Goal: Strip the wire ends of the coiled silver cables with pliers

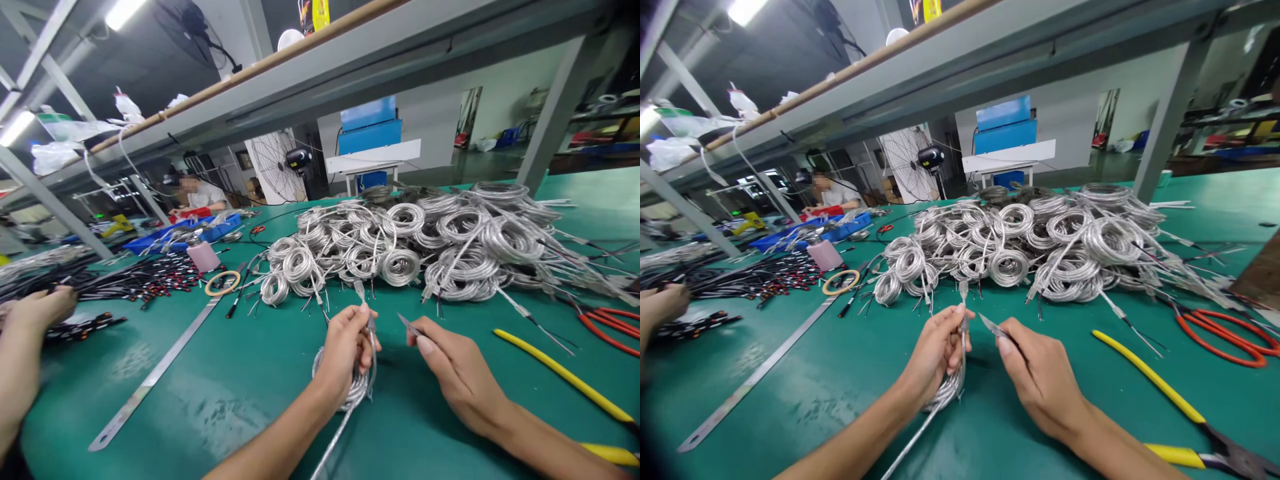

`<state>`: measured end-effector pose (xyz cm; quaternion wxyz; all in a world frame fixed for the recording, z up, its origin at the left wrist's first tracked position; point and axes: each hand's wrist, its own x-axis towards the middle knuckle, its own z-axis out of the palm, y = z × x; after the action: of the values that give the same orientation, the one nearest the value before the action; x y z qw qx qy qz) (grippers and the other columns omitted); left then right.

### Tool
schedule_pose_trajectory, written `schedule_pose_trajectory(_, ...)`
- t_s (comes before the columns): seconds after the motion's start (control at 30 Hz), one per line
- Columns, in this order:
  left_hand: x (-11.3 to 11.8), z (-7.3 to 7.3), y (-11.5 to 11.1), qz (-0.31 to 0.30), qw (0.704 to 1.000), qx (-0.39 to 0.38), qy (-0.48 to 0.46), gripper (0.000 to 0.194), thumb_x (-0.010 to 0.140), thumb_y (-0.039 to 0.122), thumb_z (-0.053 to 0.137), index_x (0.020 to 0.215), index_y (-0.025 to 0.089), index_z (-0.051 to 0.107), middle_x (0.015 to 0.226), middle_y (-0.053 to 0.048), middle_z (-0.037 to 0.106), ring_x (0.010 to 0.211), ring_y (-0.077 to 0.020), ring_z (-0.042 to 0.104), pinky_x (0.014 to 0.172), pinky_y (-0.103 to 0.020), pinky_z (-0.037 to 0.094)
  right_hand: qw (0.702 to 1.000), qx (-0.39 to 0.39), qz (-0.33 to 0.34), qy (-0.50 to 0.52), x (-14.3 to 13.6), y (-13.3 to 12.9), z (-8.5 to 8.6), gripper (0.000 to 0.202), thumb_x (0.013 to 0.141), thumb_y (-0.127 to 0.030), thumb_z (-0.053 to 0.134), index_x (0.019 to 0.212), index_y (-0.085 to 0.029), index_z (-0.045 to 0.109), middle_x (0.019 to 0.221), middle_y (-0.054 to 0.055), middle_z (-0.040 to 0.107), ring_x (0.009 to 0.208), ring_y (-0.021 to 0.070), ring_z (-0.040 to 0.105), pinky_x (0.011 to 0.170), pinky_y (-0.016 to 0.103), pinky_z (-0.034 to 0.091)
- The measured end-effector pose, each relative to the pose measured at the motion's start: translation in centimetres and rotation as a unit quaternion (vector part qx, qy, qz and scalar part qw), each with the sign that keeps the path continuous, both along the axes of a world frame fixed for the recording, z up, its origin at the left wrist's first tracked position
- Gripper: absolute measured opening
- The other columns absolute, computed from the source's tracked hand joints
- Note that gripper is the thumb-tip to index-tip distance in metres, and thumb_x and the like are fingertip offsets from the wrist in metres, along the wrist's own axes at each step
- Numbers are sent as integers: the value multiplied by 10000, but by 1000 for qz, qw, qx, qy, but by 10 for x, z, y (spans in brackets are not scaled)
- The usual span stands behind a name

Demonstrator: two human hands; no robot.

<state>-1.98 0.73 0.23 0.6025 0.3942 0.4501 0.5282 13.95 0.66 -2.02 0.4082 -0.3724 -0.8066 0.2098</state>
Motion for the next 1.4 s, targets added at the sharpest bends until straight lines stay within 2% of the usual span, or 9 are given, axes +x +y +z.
schedule_pose_trajectory(0.2,1,1,-2,17,1000,-5,-4,342,702,485,578,750,154,505,415,53,481,243,-19,294,245,-114,171,992,78,25,-98,-10,-6,-2,243,929,-296,276,826,-201,474,622,-32,537,518,110,487,499,221,298)
schedule_pose_trajectory(0.33,1,2,-3,19,1000,-1,1,360,714,508,556,729,151,512,411,59,456,243,-14,293,251,-118,151,989,70,1,-127,-14,-13,-4,282,924,-293,285,731,-202,469,611,-26,542,519,114,490,501,225,291)
schedule_pose_trajectory(0.67,1,0,-3,9,1000,8,-11,272,759,417,543,722,148,526,414,67,443,240,-10,290,243,-118,137,984,99,-71,-127,-13,-9,-5,371,903,-405,322,650,-196,495,544,-30,531,467,106,476,471,220,252)
schedule_pose_trajectory(1.0,1,1,-3,2,1000,-1,2,292,744,442,540,733,151,528,391,43,483,233,-18,290,252,-122,138,985,88,-80,-124,-15,-7,-3,388,906,-404,310,619,-193,463,535,-29,517,460,104,469,456,221,245)
schedule_pose_trajectory(1.4,1,2,-2,6,1000,-15,2,314,717,463,560,726,151,535,371,44,476,226,-23,289,253,-136,122,983,101,-78,-133,-14,-2,-3,386,905,-409,318,644,-195,504,548,-23,537,472,108,482,461,220,251)
